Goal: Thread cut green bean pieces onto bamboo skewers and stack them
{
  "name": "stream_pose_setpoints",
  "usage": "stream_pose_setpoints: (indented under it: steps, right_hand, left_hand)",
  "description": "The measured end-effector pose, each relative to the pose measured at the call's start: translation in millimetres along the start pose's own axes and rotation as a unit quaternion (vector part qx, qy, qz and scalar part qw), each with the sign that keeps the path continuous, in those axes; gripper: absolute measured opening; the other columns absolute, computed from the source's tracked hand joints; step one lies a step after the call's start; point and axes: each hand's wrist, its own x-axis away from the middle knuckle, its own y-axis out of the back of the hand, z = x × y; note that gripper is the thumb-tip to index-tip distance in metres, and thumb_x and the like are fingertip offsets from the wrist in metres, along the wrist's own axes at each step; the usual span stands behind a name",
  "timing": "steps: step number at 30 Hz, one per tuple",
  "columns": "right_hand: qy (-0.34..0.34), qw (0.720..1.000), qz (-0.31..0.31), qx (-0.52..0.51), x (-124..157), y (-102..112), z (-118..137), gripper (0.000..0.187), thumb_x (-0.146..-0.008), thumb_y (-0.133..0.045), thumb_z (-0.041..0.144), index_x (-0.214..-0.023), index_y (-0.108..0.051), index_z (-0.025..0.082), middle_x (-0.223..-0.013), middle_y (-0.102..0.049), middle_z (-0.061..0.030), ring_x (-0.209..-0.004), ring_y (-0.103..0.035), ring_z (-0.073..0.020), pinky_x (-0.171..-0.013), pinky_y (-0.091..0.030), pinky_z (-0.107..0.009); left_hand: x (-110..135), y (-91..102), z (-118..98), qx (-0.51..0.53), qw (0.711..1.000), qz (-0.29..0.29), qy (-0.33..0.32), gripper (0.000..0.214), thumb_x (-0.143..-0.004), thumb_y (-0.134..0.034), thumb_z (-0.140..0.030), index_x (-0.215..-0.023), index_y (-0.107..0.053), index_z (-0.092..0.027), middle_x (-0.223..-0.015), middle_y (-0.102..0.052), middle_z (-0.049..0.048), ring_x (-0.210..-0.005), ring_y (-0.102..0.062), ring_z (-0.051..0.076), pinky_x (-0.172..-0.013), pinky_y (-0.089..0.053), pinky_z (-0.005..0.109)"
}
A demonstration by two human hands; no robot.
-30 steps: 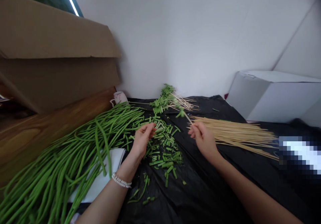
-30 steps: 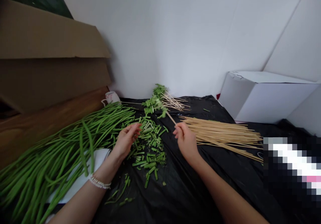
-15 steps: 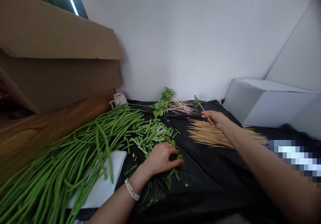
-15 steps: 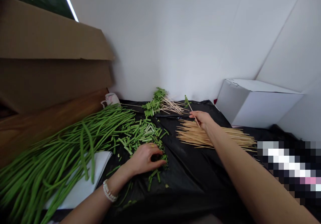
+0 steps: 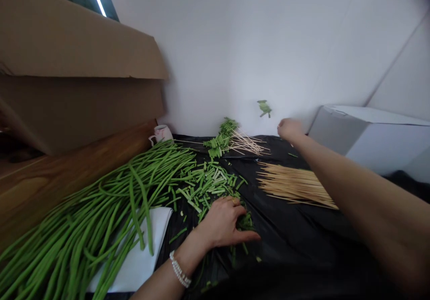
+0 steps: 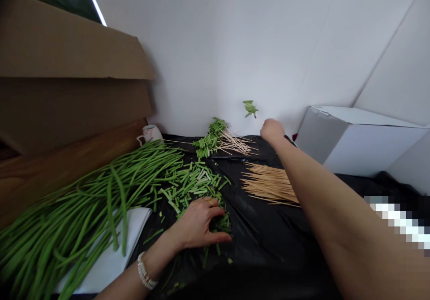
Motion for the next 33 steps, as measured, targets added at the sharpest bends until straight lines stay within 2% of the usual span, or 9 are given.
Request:
stream_pose_setpoints:
  steps: [2,6,10,16,21,24,26,29,33]
  right_hand:
    - [-0.007,1.000,-0.013,0.003,-8.2,-8.2,18.9,0.026,-0.090,-0.047,0.023,-0.107,-0.062,0.010,-0.105,-0.063,-0.0199,-0.101,-0.059,-0.0299,-0.080,-0.046,-0.039]
    - [0.011,1.000,-0.024,-0.002,-24.1,-33.0,59.0,0.027,-0.090,-0.042,0.022,-0.109,-0.061,0.017,-0.103,-0.065,-0.0153,-0.097,-0.060,-0.0265,-0.077,-0.045,-0.033]
    - [0.021,1.000,-0.021,-0.002,-44.2,-57.8,84.1,0.030,-0.092,-0.037,0.025,-0.112,-0.058,0.018,-0.103,-0.065,-0.0156,-0.095,-0.061,-0.0251,-0.074,-0.044,-0.031]
    - [0.017,1.000,0.012,0.021,-59.4,-92.1,85.1,0.033,-0.091,-0.033,0.017,-0.117,-0.053,0.013,-0.105,-0.064,-0.0193,-0.095,-0.061,-0.0262,-0.072,-0.045,-0.032]
    - [0.089,0.993,0.059,0.056,-47.0,-111.2,77.6,0.030,-0.088,-0.042,0.017,-0.113,-0.058,0.013,-0.104,-0.064,-0.0188,-0.098,-0.061,-0.0259,-0.080,-0.045,-0.036]
    - [0.120,0.987,0.079,0.073,-39.7,-108.7,70.4,0.029,-0.087,-0.047,0.020,-0.112,-0.059,0.013,-0.103,-0.065,-0.0190,-0.099,-0.060,-0.0254,-0.084,-0.044,-0.037]
    - [0.130,0.985,0.081,0.084,-36.6,-99.5,60.6,0.030,-0.086,-0.047,0.020,-0.112,-0.060,0.013,-0.105,-0.064,-0.0194,-0.101,-0.059,-0.0254,-0.085,-0.043,-0.036]
    - [0.138,0.983,0.074,0.100,-29.4,-75.9,38.5,0.031,-0.087,-0.045,0.020,-0.113,-0.060,0.013,-0.109,-0.063,-0.0197,-0.102,-0.058,-0.0259,-0.084,-0.043,-0.035]
    - [0.148,0.979,0.087,0.109,-3.0,-40.1,7.8,0.029,-0.088,-0.041,0.022,-0.101,-0.066,0.015,-0.097,-0.067,-0.0160,-0.089,-0.061,-0.0234,-0.076,-0.043,-0.031]
  left_hand:
    - [-0.6,0.0,0.4,0.006,1.000,0.003,0.006,0.061,-0.073,-0.046,-0.075,-0.091,-0.067,-0.020,-0.083,-0.063,0.0069,-0.087,-0.058,0.025,-0.078,-0.043,0.036]
    - [-1.3,-0.8,1.5,0.022,1.000,0.004,0.017,0.059,-0.073,-0.048,-0.073,-0.088,-0.067,-0.020,-0.082,-0.062,0.0066,-0.085,-0.058,0.024,-0.078,-0.042,0.035]
    - [-1.2,-2.7,3.2,0.039,0.999,0.006,0.036,0.057,-0.072,-0.050,-0.073,-0.087,-0.067,-0.020,-0.082,-0.062,0.0063,-0.083,-0.057,0.023,-0.076,-0.042,0.034]
    - [-1.1,-7.3,7.0,0.059,0.997,0.007,0.052,0.055,-0.072,-0.052,-0.072,-0.084,-0.065,-0.021,-0.081,-0.062,0.0045,-0.082,-0.058,0.021,-0.077,-0.041,0.033]
    - [-2.6,-6.6,7.9,0.058,0.996,0.017,0.059,0.053,-0.073,-0.052,-0.070,-0.086,-0.065,-0.021,-0.083,-0.062,0.0047,-0.083,-0.058,0.022,-0.077,-0.041,0.033]
    - [-4.4,-3.9,7.1,0.052,0.997,0.029,0.056,0.051,-0.075,-0.051,-0.069,-0.087,-0.065,-0.021,-0.082,-0.062,0.0047,-0.082,-0.058,0.022,-0.076,-0.041,0.033]
    - [-5.3,-2.1,6.2,0.045,0.997,0.030,0.052,0.050,-0.077,-0.050,-0.068,-0.088,-0.066,-0.021,-0.083,-0.062,0.0051,-0.084,-0.058,0.023,-0.075,-0.041,0.033]
    - [-5.6,-0.8,5.1,0.037,0.998,0.029,0.049,0.048,-0.079,-0.050,-0.066,-0.090,-0.065,-0.021,-0.088,-0.062,0.0055,-0.087,-0.057,0.023,-0.075,-0.041,0.034]
    - [-4.9,-2.3,5.5,0.032,0.998,0.017,0.043,0.048,-0.080,-0.048,-0.064,-0.096,-0.066,-0.023,-0.088,-0.062,0.0053,-0.089,-0.057,0.023,-0.077,-0.041,0.034]
